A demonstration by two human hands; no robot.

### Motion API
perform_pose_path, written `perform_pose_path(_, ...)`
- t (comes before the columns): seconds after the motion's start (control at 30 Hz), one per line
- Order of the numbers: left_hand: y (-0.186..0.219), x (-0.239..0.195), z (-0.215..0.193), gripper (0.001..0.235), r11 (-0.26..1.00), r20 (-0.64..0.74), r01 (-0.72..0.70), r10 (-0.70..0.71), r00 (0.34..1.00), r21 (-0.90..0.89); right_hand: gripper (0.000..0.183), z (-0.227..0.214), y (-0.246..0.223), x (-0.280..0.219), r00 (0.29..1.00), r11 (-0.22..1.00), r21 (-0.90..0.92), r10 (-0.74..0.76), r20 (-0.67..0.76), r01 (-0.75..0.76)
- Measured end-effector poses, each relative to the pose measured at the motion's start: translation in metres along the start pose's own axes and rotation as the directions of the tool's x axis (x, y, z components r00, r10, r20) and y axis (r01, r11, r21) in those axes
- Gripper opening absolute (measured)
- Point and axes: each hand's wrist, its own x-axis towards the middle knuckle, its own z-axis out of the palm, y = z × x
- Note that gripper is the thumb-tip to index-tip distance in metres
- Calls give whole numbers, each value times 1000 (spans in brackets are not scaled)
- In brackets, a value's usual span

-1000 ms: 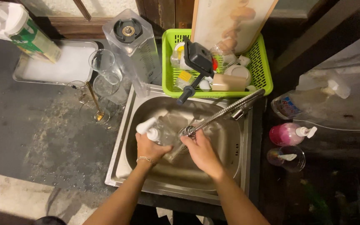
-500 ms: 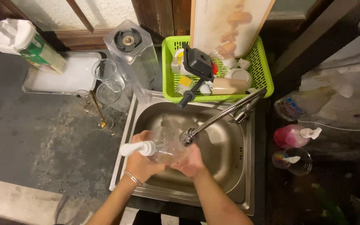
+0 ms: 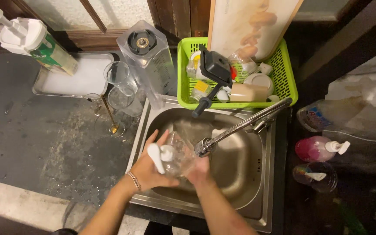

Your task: Cleaning the espresso machine drip tray and washing liquid dispensers at a sink.

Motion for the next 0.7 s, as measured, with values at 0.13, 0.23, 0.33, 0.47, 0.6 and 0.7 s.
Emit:
perform_pose_path(0.13, -4, 13, 35, 114, 970, -201, 201, -227, 953, -138, 64, -85, 31, 10, 989, 984, -109, -148, -33, 143)
perform_pose_path(0.23, 9, 16, 45, 83, 879, -289, 382, -458, 841, -285, 56, -129, 37, 10, 984, 959, -245, -161, -70, 140)
perform_pose_path(0.33, 2, 8, 44, 73, 915, -336, 199, -321, 886, -350, 54, -137, 22, 18, 999, 982, -190, 6, -54, -16)
perform_pose_path(0.47, 19, 4, 10, 61, 987, -96, -105, 94, 991, -121, 65, -84, -23, 24, 912, 904, -165, 362, -192, -394)
perform_pose_path(0.6, 15, 6, -3, 56, 956, 152, -285, 292, 944, -70, 50, -177, -28, 65, 852, 862, -69, 479, -209, -502)
perform_pose_path(0.7, 23, 2, 0, 66, 977, 13, -215, 215, 977, -8, 45, -185, -15, 59, 903, 922, -205, 244, -353, -329)
